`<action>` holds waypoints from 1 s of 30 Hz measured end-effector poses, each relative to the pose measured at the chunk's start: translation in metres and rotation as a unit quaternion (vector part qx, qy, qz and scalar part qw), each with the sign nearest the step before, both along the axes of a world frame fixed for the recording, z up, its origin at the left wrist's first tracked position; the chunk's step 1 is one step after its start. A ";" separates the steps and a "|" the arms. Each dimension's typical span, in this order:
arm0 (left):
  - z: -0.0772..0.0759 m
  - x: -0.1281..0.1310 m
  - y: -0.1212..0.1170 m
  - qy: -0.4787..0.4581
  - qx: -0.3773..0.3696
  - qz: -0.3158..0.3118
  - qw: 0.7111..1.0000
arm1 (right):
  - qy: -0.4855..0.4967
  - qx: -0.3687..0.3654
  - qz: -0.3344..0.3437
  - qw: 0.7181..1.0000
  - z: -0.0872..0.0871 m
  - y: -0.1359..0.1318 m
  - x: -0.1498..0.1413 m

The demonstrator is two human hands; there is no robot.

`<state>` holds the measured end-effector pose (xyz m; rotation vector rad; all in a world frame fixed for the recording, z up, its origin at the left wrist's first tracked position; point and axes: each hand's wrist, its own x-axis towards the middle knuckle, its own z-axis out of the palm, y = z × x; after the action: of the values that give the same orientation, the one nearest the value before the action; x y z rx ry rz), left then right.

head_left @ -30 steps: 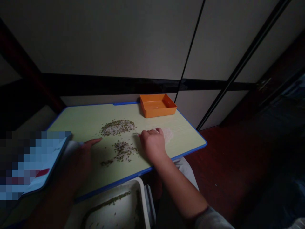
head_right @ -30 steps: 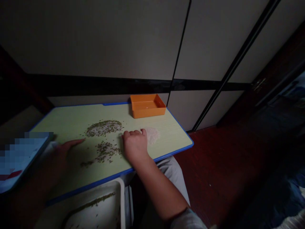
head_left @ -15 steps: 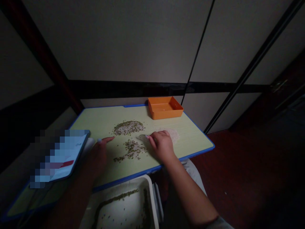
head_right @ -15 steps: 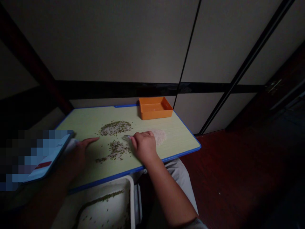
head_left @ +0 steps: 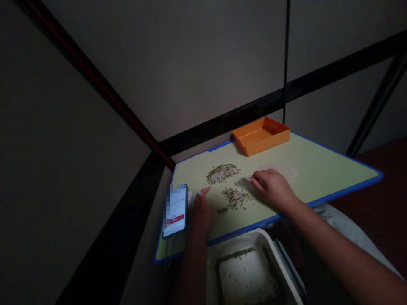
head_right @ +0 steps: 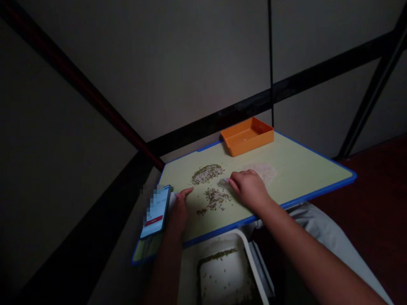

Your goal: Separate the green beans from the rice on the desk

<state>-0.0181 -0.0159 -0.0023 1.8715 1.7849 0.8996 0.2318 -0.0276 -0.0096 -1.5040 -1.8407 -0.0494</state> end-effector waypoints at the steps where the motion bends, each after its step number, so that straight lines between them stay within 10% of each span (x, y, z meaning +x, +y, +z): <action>1: 0.000 0.000 0.000 0.000 -0.003 0.002 1.000 | -0.002 -0.005 0.000 1.000 0.000 0.000 0.001; 30: 0.002 0.006 0.007 0.006 -0.027 0.028 0.999 | -0.052 -0.124 -0.048 0.990 0.014 -0.023 0.019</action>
<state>-0.0124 -0.0085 0.0001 1.8053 1.8588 0.8521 0.2505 -0.0504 0.0043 -1.7922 -1.9096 0.0582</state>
